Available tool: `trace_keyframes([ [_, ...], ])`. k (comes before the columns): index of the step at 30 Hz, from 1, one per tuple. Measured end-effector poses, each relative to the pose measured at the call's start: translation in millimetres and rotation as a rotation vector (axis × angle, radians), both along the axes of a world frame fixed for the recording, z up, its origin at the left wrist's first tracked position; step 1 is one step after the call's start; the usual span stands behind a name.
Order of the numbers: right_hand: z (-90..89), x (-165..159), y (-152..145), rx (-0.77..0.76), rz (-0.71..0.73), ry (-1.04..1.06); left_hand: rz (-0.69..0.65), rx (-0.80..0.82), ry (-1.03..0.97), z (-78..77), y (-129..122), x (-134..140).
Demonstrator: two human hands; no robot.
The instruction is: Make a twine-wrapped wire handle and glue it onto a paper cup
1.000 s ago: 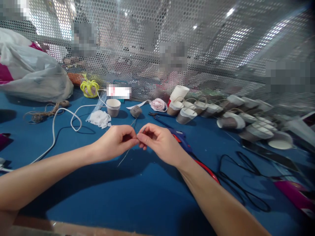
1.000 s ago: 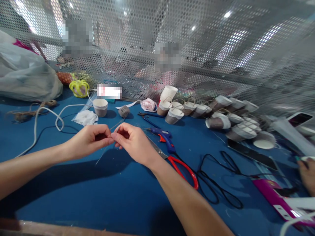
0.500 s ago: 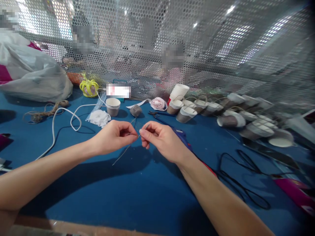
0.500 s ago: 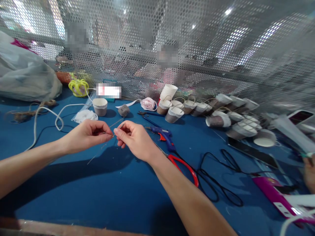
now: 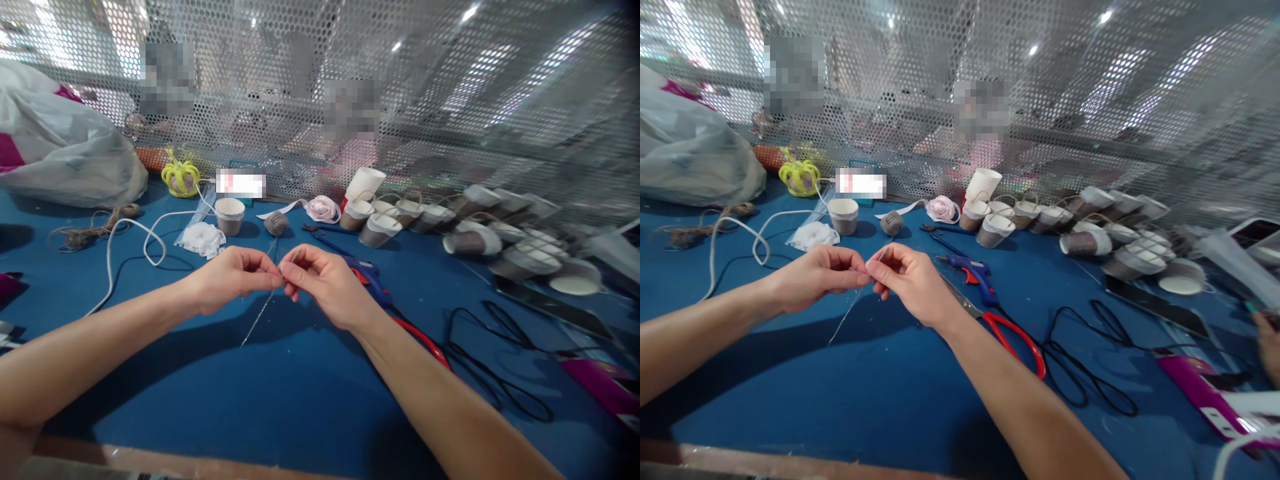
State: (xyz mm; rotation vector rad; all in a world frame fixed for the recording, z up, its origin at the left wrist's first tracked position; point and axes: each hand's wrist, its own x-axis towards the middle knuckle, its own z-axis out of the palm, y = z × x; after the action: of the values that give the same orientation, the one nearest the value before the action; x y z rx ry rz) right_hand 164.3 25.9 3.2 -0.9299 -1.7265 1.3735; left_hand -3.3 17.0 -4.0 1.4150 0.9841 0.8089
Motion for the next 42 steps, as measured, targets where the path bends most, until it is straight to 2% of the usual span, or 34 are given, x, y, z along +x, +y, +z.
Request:
trace_keyframes([
  [2,-0.2,0.5,0.9,-0.002,0.005,0.003,-0.013,-0.030,-0.016,0.1,0.1,0.2],
  [16,1.5,1.2,-0.3,0.144,-0.089,-0.199,0.001,0.115,0.106,-1.7,-0.3,1.6],
  [24,1.0,-1.3,-1.6,0.190,-0.115,-0.265,0.014,0.122,0.123,-3.9,-1.8,4.1],
  [28,0.1,-1.6,-0.9,0.143,-0.098,-0.254,0.000,0.086,0.073,-6.1,-1.0,3.5],
  [33,-1.8,-1.1,0.9,-0.018,0.000,-0.055,-0.024,-0.064,-0.030,-3.6,-0.9,3.3],
  [36,-3.2,0.2,2.8,-0.043,0.005,-0.018,-0.020,-0.101,-0.062,-2.7,-0.3,3.0],
  [42,-5.6,2.3,5.2,-0.087,0.016,-0.029,-0.068,0.113,0.040,-4.5,2.8,0.5],
])
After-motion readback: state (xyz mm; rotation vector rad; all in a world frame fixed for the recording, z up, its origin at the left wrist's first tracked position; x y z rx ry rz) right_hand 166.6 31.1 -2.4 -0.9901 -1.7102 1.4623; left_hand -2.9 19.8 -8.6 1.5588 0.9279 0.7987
